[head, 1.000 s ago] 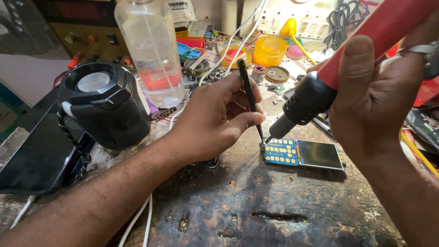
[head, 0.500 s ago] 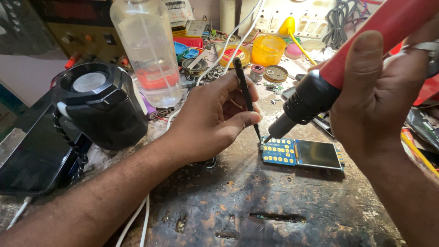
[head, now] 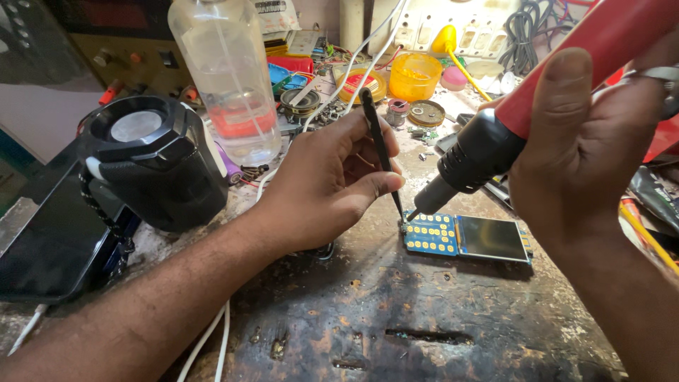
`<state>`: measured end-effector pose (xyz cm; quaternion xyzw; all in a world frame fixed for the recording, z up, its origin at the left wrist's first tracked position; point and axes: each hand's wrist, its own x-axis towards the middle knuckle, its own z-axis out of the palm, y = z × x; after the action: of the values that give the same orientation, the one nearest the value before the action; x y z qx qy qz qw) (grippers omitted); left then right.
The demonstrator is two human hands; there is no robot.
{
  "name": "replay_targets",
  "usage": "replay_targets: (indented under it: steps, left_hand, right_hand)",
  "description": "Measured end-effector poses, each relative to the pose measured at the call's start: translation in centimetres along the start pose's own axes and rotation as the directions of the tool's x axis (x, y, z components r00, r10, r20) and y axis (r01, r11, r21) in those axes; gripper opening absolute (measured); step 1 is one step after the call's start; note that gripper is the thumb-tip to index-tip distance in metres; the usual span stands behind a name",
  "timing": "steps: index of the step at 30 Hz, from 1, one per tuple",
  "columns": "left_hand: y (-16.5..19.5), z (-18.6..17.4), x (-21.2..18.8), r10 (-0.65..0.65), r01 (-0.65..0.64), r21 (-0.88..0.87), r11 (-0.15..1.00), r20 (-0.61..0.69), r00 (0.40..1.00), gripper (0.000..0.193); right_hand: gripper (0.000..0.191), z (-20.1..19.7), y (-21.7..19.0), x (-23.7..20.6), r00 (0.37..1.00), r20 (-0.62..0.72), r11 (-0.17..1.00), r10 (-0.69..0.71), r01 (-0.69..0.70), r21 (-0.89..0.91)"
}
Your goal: The person disassembles a feature phone by removing the back cover and battery, then uses a screwdriver and tweezers to detach internal components. They place the keypad assembly on the workbench and use a hot air gun to heat and remove small components from the circuit board.
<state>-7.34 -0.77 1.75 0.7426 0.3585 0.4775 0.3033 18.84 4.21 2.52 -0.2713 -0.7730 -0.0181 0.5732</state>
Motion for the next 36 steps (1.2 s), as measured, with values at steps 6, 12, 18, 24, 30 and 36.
replay_targets:
  steps: [6, 12, 18, 24, 30, 36]
  left_hand:
    - [0.17, 0.01, -0.06, -0.005, 0.005, 0.028, 1.0, 0.0, 1.0, 0.028]
    - [0.19, -0.13, -0.03, 0.007, -0.007, 0.032, 0.999, -0.001, 1.0, 0.028]
    - [0.19, 0.03, -0.01, -0.002, 0.002, 0.036, 0.999, -0.005, 1.0, 0.028]
    - [0.23, -0.12, 0.02, 0.005, -0.006, 0.043, 0.999, 0.005, 1.0, 0.027]
    - [0.23, -0.06, -0.01, -0.025, 0.025, 0.012, 1.0, 0.001, 1.0, 0.027]
    - [0.2, 0.06, -0.14, -0.016, 0.016, -0.014, 1.0, -0.002, 1.0, 0.027]
  right_hand:
    - [0.039, 0.03, -0.26, 0.06, 1.0, 0.007, 0.999, 0.006, -0.006, 0.035]
    - [0.037, 0.08, -0.06, -0.03, 1.0, -0.006, 0.999, 0.004, -0.004, 0.034]
    - [0.04, 0.19, -0.07, 0.05, 1.0, -0.004, 0.999, 0.002, -0.002, 0.043]
    - [0.041, 0.22, -0.25, 0.16, 1.0, 0.008, 1.0, 0.013, -0.013, 0.023]
    - [0.043, 0.16, -0.21, 0.13, 1.0, 0.006, 1.0, 0.003, -0.003, 0.021]
    - [0.039, 0.06, -0.23, 0.2, 1.0, 0.017, 1.0, -0.012, 0.012, 0.01]
